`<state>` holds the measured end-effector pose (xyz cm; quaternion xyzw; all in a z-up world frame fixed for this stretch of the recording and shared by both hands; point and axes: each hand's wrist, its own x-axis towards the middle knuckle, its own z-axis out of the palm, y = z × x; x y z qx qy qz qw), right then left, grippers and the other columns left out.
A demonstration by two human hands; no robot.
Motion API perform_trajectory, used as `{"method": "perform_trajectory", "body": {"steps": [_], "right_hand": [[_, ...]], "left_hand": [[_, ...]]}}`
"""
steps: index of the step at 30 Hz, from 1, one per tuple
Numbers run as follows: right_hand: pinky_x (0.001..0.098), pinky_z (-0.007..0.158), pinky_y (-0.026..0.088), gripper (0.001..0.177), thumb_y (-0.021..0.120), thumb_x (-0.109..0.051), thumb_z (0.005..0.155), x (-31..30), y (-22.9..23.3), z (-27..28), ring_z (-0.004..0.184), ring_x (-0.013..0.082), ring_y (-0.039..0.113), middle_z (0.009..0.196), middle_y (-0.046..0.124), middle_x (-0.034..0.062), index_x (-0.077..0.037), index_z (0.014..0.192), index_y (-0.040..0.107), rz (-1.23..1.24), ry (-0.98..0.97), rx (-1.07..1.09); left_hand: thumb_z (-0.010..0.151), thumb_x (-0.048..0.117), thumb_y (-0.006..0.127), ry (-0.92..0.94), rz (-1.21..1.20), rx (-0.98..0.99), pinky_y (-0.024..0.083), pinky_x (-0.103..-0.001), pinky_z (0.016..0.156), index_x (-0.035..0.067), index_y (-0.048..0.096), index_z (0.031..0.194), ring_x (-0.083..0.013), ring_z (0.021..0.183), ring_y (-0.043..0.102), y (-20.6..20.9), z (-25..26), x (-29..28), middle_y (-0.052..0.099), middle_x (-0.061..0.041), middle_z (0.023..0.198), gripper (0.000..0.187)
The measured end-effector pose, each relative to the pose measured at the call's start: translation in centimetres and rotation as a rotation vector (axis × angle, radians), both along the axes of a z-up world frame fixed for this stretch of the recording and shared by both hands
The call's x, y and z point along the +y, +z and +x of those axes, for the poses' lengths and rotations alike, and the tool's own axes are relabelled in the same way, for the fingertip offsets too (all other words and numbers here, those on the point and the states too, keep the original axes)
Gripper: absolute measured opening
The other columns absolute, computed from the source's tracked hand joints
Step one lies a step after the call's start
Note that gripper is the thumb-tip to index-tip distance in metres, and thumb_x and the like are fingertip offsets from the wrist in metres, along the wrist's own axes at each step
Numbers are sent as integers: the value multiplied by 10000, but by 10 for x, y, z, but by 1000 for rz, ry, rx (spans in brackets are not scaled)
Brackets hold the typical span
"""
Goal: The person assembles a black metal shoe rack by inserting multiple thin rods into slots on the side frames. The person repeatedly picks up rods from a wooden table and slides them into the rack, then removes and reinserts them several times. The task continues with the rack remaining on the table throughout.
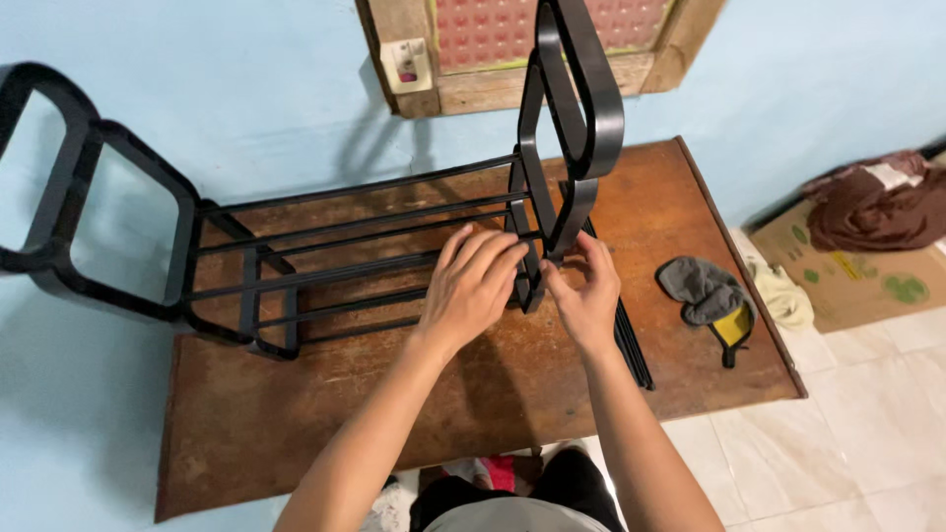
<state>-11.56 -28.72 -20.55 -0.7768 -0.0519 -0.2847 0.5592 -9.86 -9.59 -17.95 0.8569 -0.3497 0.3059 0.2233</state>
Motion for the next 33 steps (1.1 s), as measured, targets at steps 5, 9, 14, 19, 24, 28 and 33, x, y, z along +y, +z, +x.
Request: {"method": "perform_trajectory", "body": {"steps": [5, 9, 14, 19, 24, 28, 33], "right_hand": [[312, 840, 601, 385, 816, -51, 882, 4, 10, 6, 1026, 199, 695, 1195, 659, 120, 17, 1229, 663, -65, -48, -42], [320, 827, 603, 392, 824, -68, 881, 3, 14, 4, 1006, 217, 714, 1185, 684, 128, 0, 1237, 675, -158, -76, -33], [309, 784, 618, 373, 811, -71, 906, 1, 23, 6, 1012, 222, 738, 1220, 705, 132, -21, 1252, 681, -222, -58, -64], [276, 640, 606, 330, 815, -100, 892, -4, 23, 5, 955, 194, 769, 1157, 748, 108, -40, 1201, 714, -182, -47, 6], [286, 686, 615, 324, 804, -97, 899, -5, 25, 6, 965, 202, 771, 1174, 746, 121, -31, 1204, 713, -199, -33, -34], [308, 777, 619, 330, 799, -88, 909, -4, 22, 6, 961, 210, 769, 1159, 741, 132, -16, 1215, 701, -219, -25, -72], [316, 788, 617, 310, 794, -77, 892, -6, 21, 8, 923, 214, 769, 1128, 747, 139, 2, 1176, 698, -225, -33, -120]], "left_hand": [[947, 198, 736, -14, 58, 33, 509, -439, 994, 43, 695, 1169, -262, 1108, 631, 18, 23, -14, 663, -82, 1170, 274], [942, 205, 739, 2, 58, 116, 566, -407, 835, 39, 712, 1165, -241, 1025, 650, 14, 32, -24, 660, -65, 1039, 279], [896, 195, 750, 34, 15, 120, 593, -412, 749, 27, 718, 1089, -276, 962, 686, 11, 47, -33, 673, -104, 985, 258], [889, 198, 731, 82, 5, 97, 592, -393, 632, 51, 705, 1080, -273, 884, 719, 6, 46, -38, 702, -108, 997, 242], [926, 241, 696, 102, 106, 315, 568, -436, 546, 131, 727, 1108, -308, 683, 716, 20, 46, -34, 713, -91, 791, 215], [931, 240, 662, 73, 120, 408, 570, -472, 600, 148, 728, 1032, -329, 692, 722, 31, 48, -32, 721, -108, 766, 152], [948, 252, 647, 37, 113, 471, 558, -500, 628, 147, 738, 995, -349, 704, 713, 42, 48, -34, 719, -125, 739, 147]]}}
